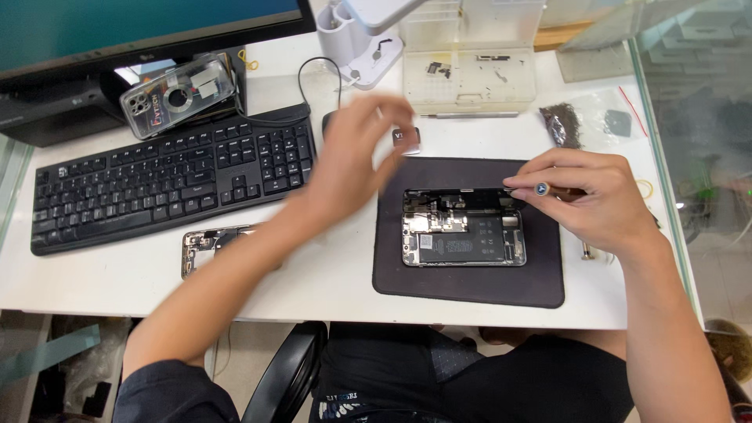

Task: The person disassembles a smartphone by removing screws and prying open the casing. They use a screwdriver and tweezers to manipulate internal components, placing removed screws into a compartmentalized tray. The person then applies a small amount of adhesive to the device's frame.

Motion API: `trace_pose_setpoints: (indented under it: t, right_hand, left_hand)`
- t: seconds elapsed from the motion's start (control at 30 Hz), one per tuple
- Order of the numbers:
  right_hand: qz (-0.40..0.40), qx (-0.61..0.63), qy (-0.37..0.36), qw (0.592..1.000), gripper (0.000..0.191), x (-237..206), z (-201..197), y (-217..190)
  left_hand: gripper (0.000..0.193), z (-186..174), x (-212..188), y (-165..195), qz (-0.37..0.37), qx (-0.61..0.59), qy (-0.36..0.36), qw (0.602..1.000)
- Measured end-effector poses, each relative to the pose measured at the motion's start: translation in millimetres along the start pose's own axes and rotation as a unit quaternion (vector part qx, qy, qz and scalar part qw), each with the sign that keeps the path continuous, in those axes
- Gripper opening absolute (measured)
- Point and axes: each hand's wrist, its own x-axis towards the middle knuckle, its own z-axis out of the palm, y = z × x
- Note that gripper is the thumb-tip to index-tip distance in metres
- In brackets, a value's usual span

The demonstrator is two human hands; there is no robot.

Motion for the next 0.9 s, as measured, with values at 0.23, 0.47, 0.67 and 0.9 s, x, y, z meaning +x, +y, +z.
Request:
trace_pose_setpoints:
  t: [0.23, 0.47, 0.67, 0.9]
  right_hand:
    - [-0.012, -0.022, 0.008, 1.0, 0.02, -4.2, -2.3, -9.4]
    - [-0.017, -0.043, 0.005, 0.999, 0.022, -5.7, -4.8, -11.1]
    - [-0.02, -0.031, 0.0, 0.999, 0.026, -10.2, -3.3, -6.9]
    - [0.001, -0.053, -0.005, 0.999, 0.027, -8.3, -3.3, -8.7]
  left_hand:
    - [0.013, 50.3, 86.9, -91.4, -0.01, 0.151, -0.011, 0.988]
    - [0.012, 83.3, 93.9, -121.1, -0.025, 0.216, -0.026, 0.976]
    - [0.009, 85.5, 89.3, -125.3, -0.033, 0.184, -0.008, 0.982]
    - [0.007, 67.9, 93.1, -111.2, -0.1, 0.129, -0.047, 0.985]
